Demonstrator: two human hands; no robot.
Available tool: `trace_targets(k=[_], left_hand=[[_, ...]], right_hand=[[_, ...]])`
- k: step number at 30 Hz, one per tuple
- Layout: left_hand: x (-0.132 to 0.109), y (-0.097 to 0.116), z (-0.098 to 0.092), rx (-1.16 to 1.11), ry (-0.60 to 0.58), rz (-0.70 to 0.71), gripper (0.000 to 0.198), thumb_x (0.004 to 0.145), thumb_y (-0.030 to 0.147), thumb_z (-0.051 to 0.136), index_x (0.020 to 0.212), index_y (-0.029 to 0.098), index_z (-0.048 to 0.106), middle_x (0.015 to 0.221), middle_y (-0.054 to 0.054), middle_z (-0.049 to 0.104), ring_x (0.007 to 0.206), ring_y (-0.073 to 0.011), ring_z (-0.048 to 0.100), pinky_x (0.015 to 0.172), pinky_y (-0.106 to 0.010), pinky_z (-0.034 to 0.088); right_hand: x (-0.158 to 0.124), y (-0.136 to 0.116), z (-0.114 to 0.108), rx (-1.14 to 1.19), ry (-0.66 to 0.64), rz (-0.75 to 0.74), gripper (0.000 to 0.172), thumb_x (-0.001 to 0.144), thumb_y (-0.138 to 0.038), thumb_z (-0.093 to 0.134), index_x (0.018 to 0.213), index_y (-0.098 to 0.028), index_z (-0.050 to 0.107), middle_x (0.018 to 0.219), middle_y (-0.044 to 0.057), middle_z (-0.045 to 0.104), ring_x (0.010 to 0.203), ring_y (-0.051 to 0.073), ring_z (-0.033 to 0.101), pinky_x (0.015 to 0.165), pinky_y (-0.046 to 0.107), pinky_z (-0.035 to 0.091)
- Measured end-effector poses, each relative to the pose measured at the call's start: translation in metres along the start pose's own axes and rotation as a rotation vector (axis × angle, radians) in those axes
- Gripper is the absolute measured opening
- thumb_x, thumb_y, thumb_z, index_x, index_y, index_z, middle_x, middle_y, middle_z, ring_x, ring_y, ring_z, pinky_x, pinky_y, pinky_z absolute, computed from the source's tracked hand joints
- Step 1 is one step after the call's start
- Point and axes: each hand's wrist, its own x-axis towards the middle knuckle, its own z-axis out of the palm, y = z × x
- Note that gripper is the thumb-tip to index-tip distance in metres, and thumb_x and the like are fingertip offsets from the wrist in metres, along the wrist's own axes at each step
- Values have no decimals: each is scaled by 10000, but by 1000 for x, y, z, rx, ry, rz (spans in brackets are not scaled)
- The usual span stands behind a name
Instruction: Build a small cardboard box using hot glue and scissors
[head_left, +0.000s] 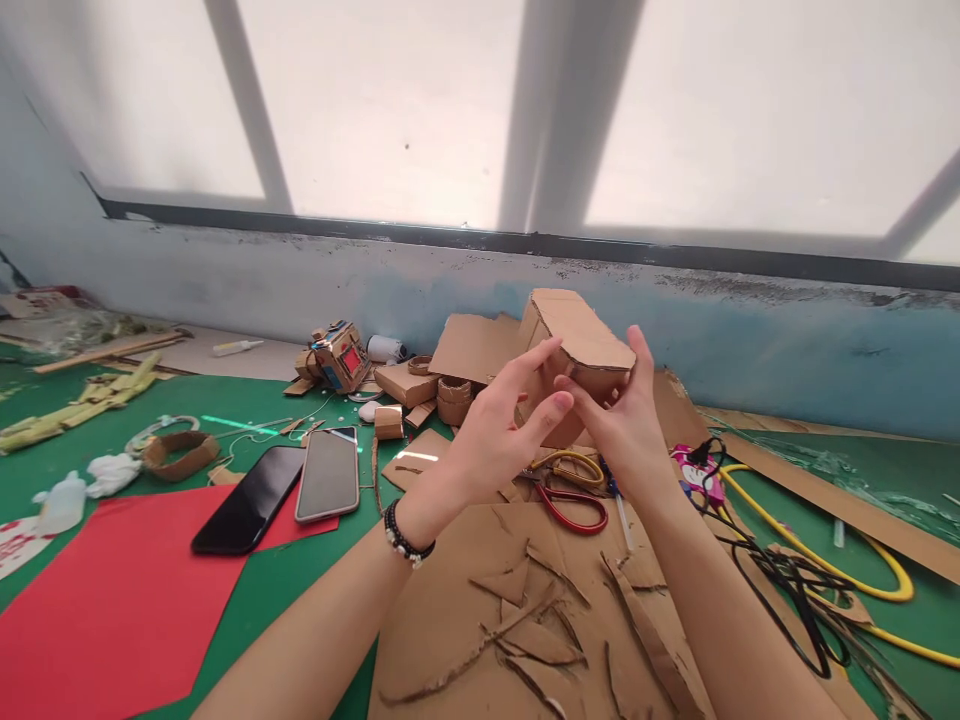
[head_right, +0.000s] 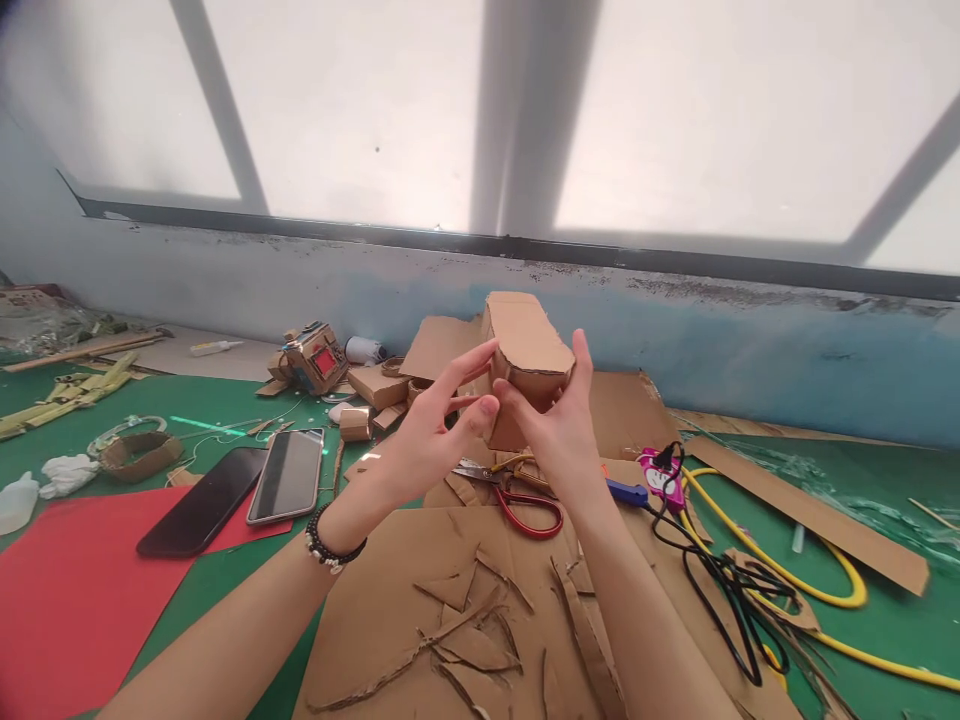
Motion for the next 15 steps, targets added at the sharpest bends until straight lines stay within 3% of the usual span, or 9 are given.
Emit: trace_targets(k=[2, 5, 7, 11, 13, 15], left_hand=[[-1, 0, 1, -19, -57, -7, 602, 1087, 511, 597, 1655, 393, 436, 1734, -33, 472, 1585, -309, 465, 1214, -478, 518], [1, -7, -3, -21, -51, -66, 626, 1081, 533, 594, 1668, 416, 406, 1752, -27, 441, 1595, -323, 449, 1222, -503, 507], [5, -14, -11, -13, 23, -113, 628, 1075, 557, 595, 1660, 420, 410, 1776, -26, 397, 1623, -336, 402, 1225, -509, 498], [14, -31, -36, -2, 290, -183, 641, 1054, 607, 611, 1630, 382, 439, 1803, -56, 339, 1651, -342, 352, 1283, -530, 417], [18, -36, -49, -43, 379, -208, 659, 1050, 628, 603, 1626, 350, 443, 1785, -87, 377, 1627, -335, 402, 1298, -532, 397], [19, -39, -58, -77, 418, -191, 638, 1055, 657, 569, 1590, 316, 501, 1712, -106, 498, 1558, -335, 505, 1258, -519, 455]], right_hand=[[-1, -3, -2, -8, 50, -46, 1302, 812, -627, 882, 1751, -392, 12, 1531, 128, 614, 1357, 321, 673, 1183, 558, 536], [-3, -11, -4, -49, 77, -85, 1188, 844, -644, 844, 1739, -422, 94, 1415, 113, 672, 1310, 337, 693, 1123, 578, 568], [-6, -17, -4, -56, 74, -96, 1089, 882, -662, 801, 1727, -414, 159, 1370, 117, 694, 1297, 343, 695, 1088, 575, 587], [-9, -29, -8, -43, 14, -134, 1012, 927, -735, 708, 1725, -424, 169, 1364, 119, 715, 1265, 356, 710, 1001, 561, 633], [-11, -36, -13, -75, -85, -157, 1050, 923, -809, 649, 1740, -453, 93, 1441, 109, 694, 1302, 374, 697, 981, 562, 642], [-12, -43, -17, -136, -189, -153, 1102, 898, -901, 569, 1746, -475, 8, 1529, 95, 652, 1344, 394, 677, 973, 568, 646]])
